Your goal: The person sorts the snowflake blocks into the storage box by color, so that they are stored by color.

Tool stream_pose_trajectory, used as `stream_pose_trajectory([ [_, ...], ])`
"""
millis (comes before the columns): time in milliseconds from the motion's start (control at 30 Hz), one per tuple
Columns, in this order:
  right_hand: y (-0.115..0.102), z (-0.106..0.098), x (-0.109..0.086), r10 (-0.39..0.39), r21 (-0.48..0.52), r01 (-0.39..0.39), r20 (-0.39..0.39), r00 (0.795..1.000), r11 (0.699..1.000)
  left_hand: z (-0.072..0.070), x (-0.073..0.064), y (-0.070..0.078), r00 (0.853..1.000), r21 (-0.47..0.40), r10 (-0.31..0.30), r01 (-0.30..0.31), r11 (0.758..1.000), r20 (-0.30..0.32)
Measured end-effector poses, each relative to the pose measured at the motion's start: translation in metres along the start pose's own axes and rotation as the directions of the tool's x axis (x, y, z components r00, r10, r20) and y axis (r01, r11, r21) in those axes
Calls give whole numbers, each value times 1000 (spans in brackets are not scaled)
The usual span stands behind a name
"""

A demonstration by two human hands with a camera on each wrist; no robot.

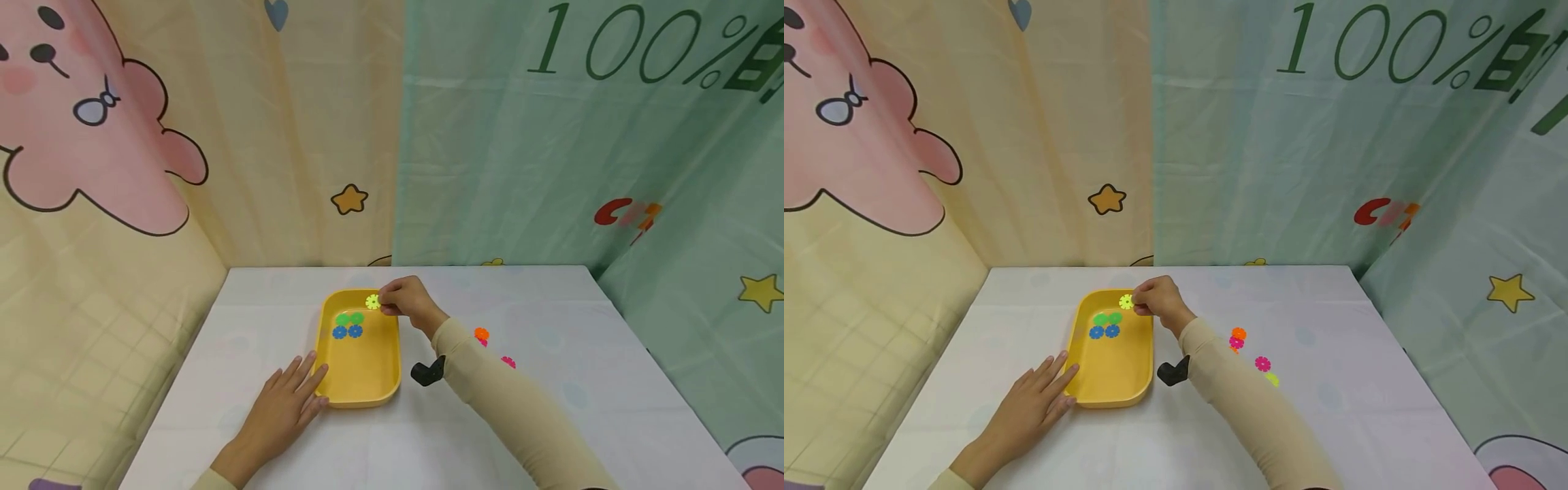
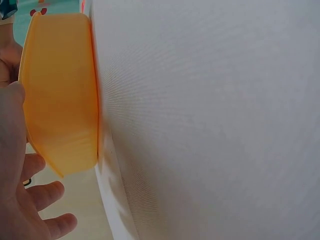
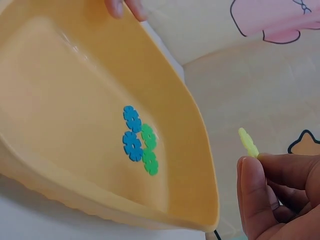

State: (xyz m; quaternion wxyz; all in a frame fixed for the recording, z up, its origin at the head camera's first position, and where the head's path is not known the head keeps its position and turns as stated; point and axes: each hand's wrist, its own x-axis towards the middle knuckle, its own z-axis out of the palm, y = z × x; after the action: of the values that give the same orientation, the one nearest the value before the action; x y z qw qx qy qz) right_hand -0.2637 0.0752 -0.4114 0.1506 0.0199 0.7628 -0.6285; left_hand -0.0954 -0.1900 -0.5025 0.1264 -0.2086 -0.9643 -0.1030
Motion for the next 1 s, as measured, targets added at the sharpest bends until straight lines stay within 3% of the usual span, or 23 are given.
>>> stream_pose_trajectory([
  [500, 9, 40, 4, -12, -27, 13, 36, 999, 1000, 0, 0, -1, 999, 8, 22, -21, 1000, -41],
  [800, 27, 67, 2, -9, -181, 13, 23, 1000, 983, 0, 0, 0, 999, 3, 20, -19, 1000, -34],
  [1000, 33, 81, 3, 63, -269, -55, 21, 998, 962, 1, -1, -1, 1000, -1, 13, -13, 1000, -11],
])
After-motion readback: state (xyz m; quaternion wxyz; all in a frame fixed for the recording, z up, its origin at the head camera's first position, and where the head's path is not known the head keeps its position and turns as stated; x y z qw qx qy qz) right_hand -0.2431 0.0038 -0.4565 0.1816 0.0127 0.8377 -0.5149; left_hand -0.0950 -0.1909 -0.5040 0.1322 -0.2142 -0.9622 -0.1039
